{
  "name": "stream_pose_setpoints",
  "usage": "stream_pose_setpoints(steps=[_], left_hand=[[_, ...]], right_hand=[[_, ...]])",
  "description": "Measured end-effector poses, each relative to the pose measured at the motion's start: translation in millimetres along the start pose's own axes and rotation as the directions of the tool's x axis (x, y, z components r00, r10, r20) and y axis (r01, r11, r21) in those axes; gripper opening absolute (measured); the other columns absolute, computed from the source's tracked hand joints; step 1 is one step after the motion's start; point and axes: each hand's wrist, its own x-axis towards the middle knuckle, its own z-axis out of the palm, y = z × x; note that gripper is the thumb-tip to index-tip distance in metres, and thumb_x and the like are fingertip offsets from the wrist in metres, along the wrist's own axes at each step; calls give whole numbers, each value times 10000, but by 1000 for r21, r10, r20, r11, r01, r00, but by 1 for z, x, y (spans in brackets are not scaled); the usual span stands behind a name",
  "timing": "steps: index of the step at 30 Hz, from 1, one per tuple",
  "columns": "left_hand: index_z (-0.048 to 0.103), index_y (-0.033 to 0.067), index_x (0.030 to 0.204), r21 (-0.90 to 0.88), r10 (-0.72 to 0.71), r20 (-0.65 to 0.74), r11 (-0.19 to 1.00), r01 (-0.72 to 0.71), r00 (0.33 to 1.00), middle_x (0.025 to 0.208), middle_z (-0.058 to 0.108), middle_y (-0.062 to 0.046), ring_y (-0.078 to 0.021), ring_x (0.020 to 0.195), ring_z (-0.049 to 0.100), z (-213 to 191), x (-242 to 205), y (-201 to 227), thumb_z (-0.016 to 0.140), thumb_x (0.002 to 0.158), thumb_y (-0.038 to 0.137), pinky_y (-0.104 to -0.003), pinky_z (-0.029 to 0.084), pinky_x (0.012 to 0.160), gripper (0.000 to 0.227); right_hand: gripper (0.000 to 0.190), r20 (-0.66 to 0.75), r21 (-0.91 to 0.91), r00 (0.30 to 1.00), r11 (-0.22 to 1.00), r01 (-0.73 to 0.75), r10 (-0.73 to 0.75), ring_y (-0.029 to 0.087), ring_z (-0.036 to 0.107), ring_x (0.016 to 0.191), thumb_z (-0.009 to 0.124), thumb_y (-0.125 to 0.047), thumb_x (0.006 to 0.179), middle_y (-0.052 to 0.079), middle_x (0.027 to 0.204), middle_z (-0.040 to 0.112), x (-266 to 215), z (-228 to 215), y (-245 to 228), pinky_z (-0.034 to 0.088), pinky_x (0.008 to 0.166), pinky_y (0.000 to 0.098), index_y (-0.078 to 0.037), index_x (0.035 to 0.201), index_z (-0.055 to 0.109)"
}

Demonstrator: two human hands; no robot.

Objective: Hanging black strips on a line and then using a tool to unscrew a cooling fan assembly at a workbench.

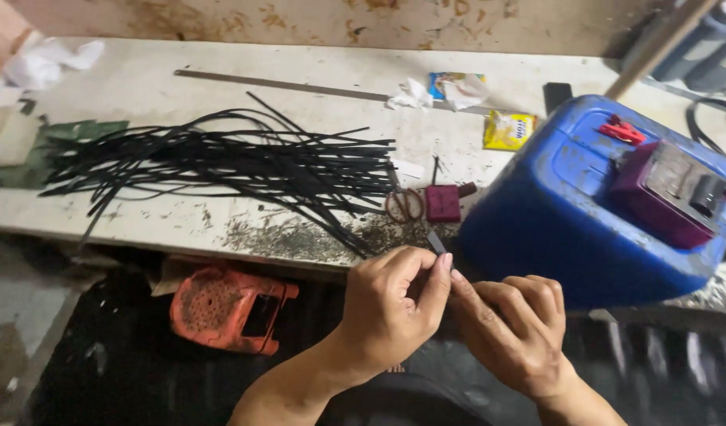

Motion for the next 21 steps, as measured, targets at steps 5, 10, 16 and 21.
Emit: stream_pose_setpoints(steps=[5,10,16,21], left_hand=[[568,80,795,182,-53,-97,981,70,994,644,560,-29,-206,510,518,-34,-8,9,633,994,114,-350,399,490,212],[534,95,770,340,-54,-224,931,130,973,617,524,-18,-204,473,464,-58,-17,16,638,990,123,-353,375,472,245],[480,101,734,457,-50,-330,865,205,943,585,444,-11,-189,470,399,-85,-29,24,633,991,109,-349,314,457,300],[476,99,714,524,-26,-378,818,237,925,572,420,-11,-174,462,373,-116,-39,24,641,991,102,-339,307,457,322]], right_hand=[[325,-79,297,996,955,-5,30,223,570,763,819,-329,917,9,899,692,10,29,-7,449,798,363,-110,1139,726],[466,-148,488,988,872,34,44,250,614,832,883,-352,855,110,991,681,8,71,-25,456,826,380,-73,1130,633],[487,-188,608,982,786,113,4,279,621,893,901,-192,815,162,1063,634,22,108,-54,392,849,402,-35,1119,554],[493,-143,682,989,722,119,-27,245,598,878,909,-170,809,114,1033,615,34,120,-82,368,835,384,-75,1118,537]])
